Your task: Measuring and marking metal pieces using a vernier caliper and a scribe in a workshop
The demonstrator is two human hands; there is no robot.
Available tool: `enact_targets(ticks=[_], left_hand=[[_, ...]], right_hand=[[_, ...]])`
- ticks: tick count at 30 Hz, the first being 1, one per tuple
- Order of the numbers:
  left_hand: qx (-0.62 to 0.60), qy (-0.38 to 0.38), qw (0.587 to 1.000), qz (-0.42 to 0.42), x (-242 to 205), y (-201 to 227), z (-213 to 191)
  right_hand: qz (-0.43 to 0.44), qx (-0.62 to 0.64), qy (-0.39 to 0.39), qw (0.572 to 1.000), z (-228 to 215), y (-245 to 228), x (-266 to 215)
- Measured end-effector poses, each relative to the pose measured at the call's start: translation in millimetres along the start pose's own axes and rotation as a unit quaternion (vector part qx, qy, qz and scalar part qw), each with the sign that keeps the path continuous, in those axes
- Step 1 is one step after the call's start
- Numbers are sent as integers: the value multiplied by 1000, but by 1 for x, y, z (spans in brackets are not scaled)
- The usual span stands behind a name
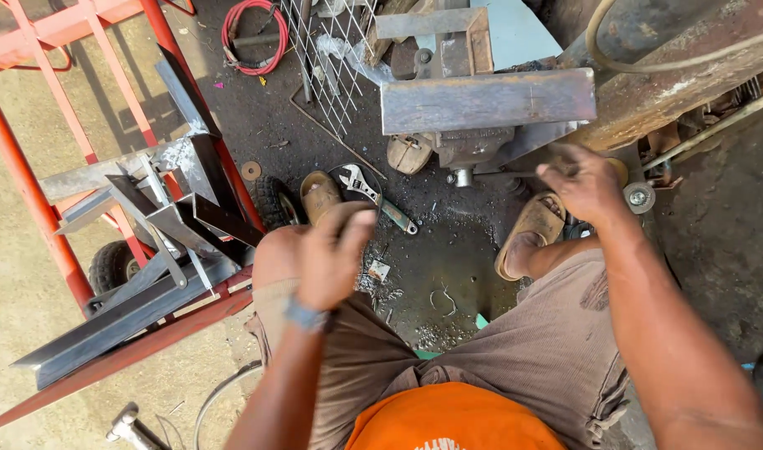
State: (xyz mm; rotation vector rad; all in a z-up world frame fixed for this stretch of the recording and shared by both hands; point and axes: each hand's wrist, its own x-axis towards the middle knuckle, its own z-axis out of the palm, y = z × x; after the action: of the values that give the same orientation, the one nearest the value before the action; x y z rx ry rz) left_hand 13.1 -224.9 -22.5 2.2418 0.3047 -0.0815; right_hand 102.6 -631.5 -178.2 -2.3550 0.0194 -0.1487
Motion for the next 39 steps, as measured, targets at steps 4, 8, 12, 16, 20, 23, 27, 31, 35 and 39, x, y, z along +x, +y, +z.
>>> enact_targets(ticks=[4, 8, 12, 16, 20, 23, 27, 31, 35, 39], left_hand=[[-195, -120, 972, -58, 19, -26, 112], [-158, -169, 967, -110, 47, -24, 157], [-172, -189, 960, -118, 68, -20, 185], [-273, -118, 945, -132, 76, -45, 205], [-359, -42, 921, -144, 80, -76, 190], [-430, -24, 882, -194, 79, -100, 183], [-155, -51, 972, -167, 87, -53, 132], [-109, 139, 984, -7, 105, -7, 80], [-107, 278, 949, 99, 127, 12, 46], [7, 357, 934, 3, 140, -31, 143]], right_hand=[[114, -35, -218, 969, -9, -30, 7], [115, 9, -252, 961, -3, 1, 11], [133, 47, -254, 957, 13, -14, 21], [137, 89, -286, 944, 31, -36, 19], [141, 59, -268, 951, 15, -50, 26], [85, 85, -200, 972, 7, 6, 21], [-34, 133, -111, 984, 16, -31, 31], [-219, 145, 60, 963, 43, -48, 47], [-255, -62, 128, 957, 78, 28, 44], [-279, -218, 179, 918, 84, 56, 31]])
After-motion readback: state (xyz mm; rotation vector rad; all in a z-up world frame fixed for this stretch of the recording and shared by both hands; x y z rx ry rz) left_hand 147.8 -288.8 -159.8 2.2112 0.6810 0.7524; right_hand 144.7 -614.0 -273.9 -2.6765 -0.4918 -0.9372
